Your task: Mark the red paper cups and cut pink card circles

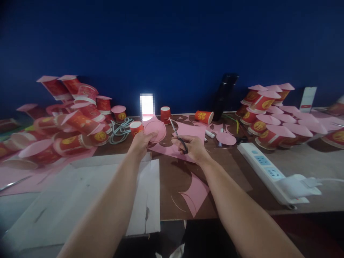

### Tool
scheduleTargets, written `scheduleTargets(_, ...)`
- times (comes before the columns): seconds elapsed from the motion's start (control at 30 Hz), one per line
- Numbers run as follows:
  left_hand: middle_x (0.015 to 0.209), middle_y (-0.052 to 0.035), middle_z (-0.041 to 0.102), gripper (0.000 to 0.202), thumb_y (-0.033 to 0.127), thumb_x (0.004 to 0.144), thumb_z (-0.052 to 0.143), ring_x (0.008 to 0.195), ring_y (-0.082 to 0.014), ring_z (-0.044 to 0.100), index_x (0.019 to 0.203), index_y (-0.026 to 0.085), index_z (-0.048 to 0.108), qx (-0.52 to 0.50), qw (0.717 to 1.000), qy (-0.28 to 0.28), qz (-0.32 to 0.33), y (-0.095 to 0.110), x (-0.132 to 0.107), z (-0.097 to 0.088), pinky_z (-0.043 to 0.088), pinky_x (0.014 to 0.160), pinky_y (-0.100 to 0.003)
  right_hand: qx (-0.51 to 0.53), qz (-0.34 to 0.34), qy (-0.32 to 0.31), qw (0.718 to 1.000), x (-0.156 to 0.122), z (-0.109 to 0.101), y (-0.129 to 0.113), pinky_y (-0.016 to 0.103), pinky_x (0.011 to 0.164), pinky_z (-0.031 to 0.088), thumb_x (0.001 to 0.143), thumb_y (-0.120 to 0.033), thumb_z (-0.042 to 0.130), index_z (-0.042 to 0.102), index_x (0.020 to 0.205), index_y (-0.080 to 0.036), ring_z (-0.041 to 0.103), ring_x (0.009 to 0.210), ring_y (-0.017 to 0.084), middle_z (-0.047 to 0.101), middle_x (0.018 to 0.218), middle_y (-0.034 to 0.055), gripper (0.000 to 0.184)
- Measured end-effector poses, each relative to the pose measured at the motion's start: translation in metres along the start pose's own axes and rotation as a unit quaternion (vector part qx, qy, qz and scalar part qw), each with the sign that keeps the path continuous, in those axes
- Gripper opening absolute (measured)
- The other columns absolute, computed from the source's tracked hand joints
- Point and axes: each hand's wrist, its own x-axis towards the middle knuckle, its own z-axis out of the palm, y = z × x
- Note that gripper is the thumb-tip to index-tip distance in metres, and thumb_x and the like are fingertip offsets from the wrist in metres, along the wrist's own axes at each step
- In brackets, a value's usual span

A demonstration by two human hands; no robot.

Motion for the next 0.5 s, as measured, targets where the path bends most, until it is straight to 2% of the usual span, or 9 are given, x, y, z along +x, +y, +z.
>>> scheduleTargets(0.1, 0.077, -0.0063, 0.068, 0.043, 0.034, 0.052, 0.08, 0.072, -0.0168, 0.063, 0.086, 0.011, 0.066, -0.022, 1.0, -0.009, 0.006, 0.001, 0.0, 0.0, 0.05, 0.071, -0.031, 0.007, 0.011, -0.008, 1.0, 0.001, 0.002, 0.003, 0.022, 0.046, 0.042, 0.058, -0.052, 0.078, 0.072, 0.097, -0.012, 0.047, 0.048, 0.006, 0.055, 0.056, -0.0031, 0.055)
scheduleTargets(0.3, 0.083, -0.0058, 0.067, 0.05, 0.034, 0.051, 0.081, 0.067, -0.0146, 0.061, 0.093, 0.014, 0.062, -0.064, 0.998, 0.006, -0.017, 0.002, -0.002, 0.0, 0.048, 0.065, -0.029, -0.006, 0.025, -0.025, 0.999, 0.002, 0.005, 0.008, 0.022, 0.049, 0.044, 0.06, -0.052, 0.078, 0.071, 0.097, -0.013, 0.049, 0.049, 0.007, 0.056, 0.055, -0.0032, 0.054)
scheduleTargets(0.5, 0.08, -0.0038, 0.066, 0.05, 0.031, 0.049, 0.08, 0.069, -0.0151, 0.061, 0.093, 0.015, 0.061, -0.113, 0.993, -0.01, -0.015, 0.003, -0.003, 0.001, 0.045, 0.064, -0.028, 0.0, 0.029, -0.044, 0.999, 0.003, 0.005, 0.013, 0.022, 0.048, 0.045, 0.062, -0.048, 0.078, 0.07, 0.103, -0.013, 0.051, 0.05, 0.007, 0.056, 0.058, -0.0028, 0.054)
